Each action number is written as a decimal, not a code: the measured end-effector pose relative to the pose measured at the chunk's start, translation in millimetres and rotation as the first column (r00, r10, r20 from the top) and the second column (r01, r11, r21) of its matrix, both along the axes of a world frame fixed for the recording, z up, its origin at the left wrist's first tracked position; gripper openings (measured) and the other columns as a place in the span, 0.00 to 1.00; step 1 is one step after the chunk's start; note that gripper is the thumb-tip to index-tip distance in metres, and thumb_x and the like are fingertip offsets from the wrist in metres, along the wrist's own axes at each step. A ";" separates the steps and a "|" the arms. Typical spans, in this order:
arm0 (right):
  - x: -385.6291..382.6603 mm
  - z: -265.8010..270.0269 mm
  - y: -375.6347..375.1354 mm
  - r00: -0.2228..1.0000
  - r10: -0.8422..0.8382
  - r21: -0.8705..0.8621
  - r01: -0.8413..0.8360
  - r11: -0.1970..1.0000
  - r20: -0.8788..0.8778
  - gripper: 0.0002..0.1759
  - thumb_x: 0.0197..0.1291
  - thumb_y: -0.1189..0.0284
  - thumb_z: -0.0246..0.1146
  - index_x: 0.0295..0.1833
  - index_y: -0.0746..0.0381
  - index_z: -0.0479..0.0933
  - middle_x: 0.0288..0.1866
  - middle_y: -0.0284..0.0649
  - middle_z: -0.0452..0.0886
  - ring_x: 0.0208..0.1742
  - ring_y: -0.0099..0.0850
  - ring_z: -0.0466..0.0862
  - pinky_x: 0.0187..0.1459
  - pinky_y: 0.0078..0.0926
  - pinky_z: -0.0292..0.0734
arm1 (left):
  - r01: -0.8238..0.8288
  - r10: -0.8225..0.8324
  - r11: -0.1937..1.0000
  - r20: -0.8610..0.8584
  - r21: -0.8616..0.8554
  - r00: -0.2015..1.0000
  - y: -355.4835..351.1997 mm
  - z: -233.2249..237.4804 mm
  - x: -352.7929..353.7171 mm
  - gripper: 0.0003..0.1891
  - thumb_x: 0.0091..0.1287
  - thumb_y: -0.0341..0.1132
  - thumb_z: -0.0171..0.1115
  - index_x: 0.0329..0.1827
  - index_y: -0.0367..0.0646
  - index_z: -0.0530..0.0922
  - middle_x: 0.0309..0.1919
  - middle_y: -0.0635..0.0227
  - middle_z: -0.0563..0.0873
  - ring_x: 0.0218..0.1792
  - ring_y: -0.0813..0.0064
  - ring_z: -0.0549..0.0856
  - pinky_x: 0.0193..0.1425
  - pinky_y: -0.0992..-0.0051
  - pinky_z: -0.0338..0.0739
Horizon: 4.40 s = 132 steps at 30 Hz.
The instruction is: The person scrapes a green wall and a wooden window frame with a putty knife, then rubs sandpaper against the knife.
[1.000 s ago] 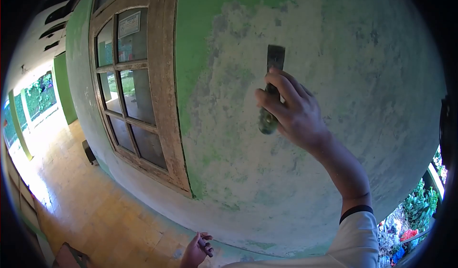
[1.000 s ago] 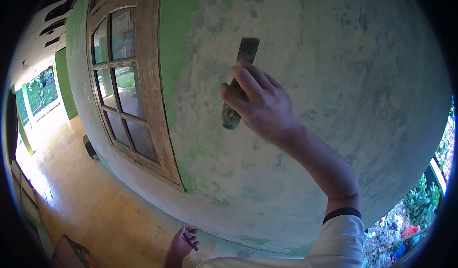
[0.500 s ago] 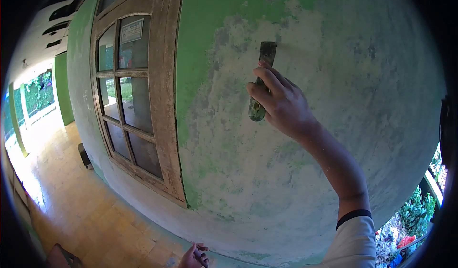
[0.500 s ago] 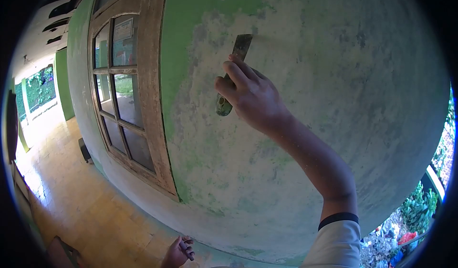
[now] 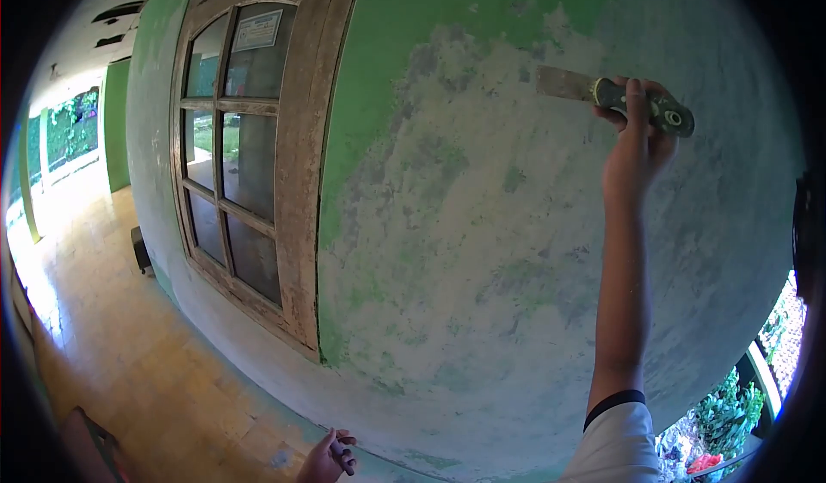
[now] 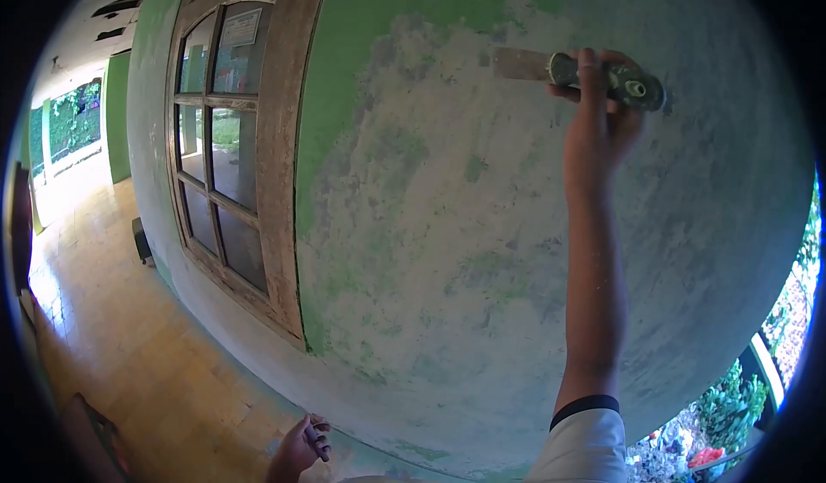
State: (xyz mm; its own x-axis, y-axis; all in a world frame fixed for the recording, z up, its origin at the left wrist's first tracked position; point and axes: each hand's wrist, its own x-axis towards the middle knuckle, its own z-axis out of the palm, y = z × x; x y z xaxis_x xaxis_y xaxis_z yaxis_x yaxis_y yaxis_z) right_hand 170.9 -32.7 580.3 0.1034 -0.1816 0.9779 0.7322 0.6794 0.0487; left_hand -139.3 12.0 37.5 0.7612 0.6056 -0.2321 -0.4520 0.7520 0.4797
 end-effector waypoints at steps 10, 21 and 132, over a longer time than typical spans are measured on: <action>4.1 11.1 21.5 0.999 0.012 -0.066 -0.016 0.998 -0.048 0.21 0.62 0.71 0.63 0.55 0.70 0.65 0.38 0.44 0.80 0.36 0.26 0.83 0.27 0.22 0.84 | 0.013 -0.012 1.000 0.012 -0.009 1.000 -2.4 3.7 2.9 0.17 0.71 0.50 0.50 0.50 0.47 0.73 0.42 0.62 0.78 0.30 0.73 0.73 0.41 0.62 0.69; -9.3 6.8 35.1 0.999 -0.030 -0.096 0.033 0.995 0.028 0.25 0.60 0.68 0.66 0.57 0.68 0.65 0.37 0.41 0.80 0.33 0.23 0.82 0.26 0.20 0.82 | -0.018 0.018 1.000 -0.017 0.015 1.000 -5.0 -1.8 -1.8 0.17 0.71 0.50 0.49 0.51 0.47 0.72 0.42 0.62 0.77 0.30 0.73 0.73 0.41 0.61 0.70; -6.7 -547.1 -126.7 0.999 -0.016 -0.830 0.020 -0.558 0.035 0.29 0.52 0.44 0.65 0.38 0.62 0.76 0.32 0.49 0.78 0.35 0.44 0.79 0.38 0.39 0.72 | 0.353 -0.332 0.934 -0.231 0.052 0.914 -4.4 -44.1 32.2 0.16 0.73 0.44 0.51 0.29 0.43 0.70 0.23 0.72 0.70 0.24 0.76 0.72 0.37 0.74 0.71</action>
